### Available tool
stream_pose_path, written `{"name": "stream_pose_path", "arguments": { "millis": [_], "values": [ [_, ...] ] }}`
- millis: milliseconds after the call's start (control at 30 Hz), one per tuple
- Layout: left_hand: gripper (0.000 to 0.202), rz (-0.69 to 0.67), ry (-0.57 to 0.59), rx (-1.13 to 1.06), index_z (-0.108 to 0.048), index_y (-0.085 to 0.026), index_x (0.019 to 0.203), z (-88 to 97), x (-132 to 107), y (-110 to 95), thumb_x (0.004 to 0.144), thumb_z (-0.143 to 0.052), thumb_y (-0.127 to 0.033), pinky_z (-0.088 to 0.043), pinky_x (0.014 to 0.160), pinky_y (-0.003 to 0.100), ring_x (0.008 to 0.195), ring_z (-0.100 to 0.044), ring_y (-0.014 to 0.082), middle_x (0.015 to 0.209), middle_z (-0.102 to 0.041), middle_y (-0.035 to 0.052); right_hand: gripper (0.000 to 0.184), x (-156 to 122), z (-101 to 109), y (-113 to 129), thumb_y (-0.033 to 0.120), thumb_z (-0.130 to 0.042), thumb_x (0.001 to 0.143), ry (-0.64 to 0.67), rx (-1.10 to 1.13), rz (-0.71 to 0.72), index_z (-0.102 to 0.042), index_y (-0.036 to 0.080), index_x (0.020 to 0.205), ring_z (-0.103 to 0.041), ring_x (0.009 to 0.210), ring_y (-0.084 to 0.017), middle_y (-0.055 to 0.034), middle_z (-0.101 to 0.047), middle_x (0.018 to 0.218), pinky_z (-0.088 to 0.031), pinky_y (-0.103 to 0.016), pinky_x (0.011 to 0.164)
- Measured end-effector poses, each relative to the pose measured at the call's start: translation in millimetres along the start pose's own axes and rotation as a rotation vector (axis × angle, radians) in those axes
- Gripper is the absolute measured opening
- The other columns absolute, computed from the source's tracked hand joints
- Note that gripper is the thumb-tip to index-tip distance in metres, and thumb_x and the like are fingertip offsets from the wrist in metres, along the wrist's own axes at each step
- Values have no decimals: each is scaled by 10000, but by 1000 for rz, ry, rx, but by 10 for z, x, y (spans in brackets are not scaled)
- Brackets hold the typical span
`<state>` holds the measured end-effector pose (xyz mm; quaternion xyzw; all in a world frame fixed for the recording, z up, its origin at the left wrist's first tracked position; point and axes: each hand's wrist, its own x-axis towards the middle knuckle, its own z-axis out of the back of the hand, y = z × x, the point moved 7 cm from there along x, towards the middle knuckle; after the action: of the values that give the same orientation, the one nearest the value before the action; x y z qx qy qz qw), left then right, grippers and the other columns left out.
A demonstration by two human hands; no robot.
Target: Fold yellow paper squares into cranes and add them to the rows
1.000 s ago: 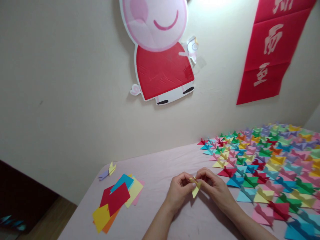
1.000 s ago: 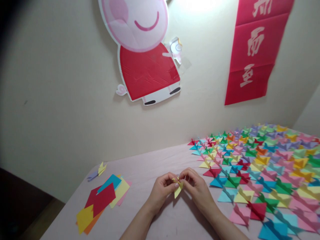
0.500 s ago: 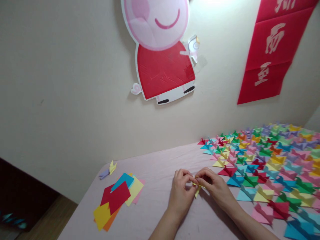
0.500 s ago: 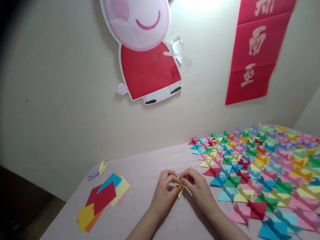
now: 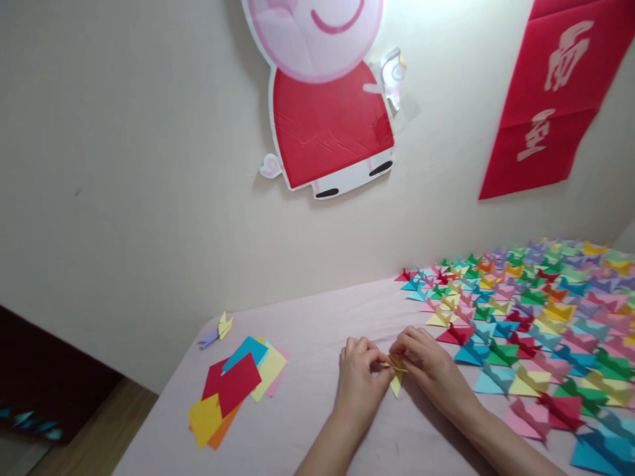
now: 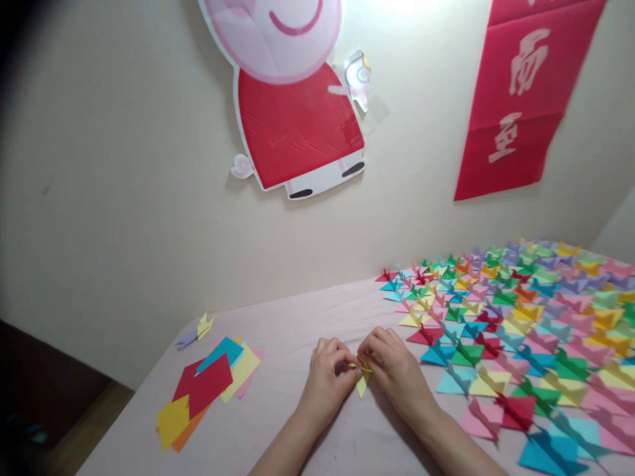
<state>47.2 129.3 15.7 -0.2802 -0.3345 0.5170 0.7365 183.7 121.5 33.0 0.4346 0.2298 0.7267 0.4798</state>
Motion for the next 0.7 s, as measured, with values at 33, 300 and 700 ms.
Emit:
{"name": "stream_pose_path", "arguments": {
  "millis": [33, 300, 700],
  "values": [
    [127, -1, 7, 4, -709, -243, 715, 1, -5, 0, 741, -690, -119, -350, 817, 379, 894, -495, 237, 817, -617, 18, 166, 4, 20, -11, 232, -538, 871, -19, 13, -9, -591, 241, 714, -557, 768, -229, -27, -589, 751, -451, -352, 693],
    [179, -31, 34, -37, -723, -263, 766, 9, -72, 3, 777, -649, -100, -353, 816, 361, 911, -495, 228, 863, -607, 15, 300, -78, 30, -378, 442, -680, 760, -5, 511, -547, -719, 215, 951, -641, 632, -215, -64, -711, 778, -511, -343, 565],
    [170, 18, 32, -55, -688, -244, 725, 53, -179, 9, 782, -704, -84, -360, 806, 349, 909, -508, 221, 844, -611, 7, 527, -230, -253, -353, 603, -751, 728, 104, 899, -750, -611, 220, 1063, -737, 859, -286, -124, -771, 975, -537, -339, 605]
  ]
}}
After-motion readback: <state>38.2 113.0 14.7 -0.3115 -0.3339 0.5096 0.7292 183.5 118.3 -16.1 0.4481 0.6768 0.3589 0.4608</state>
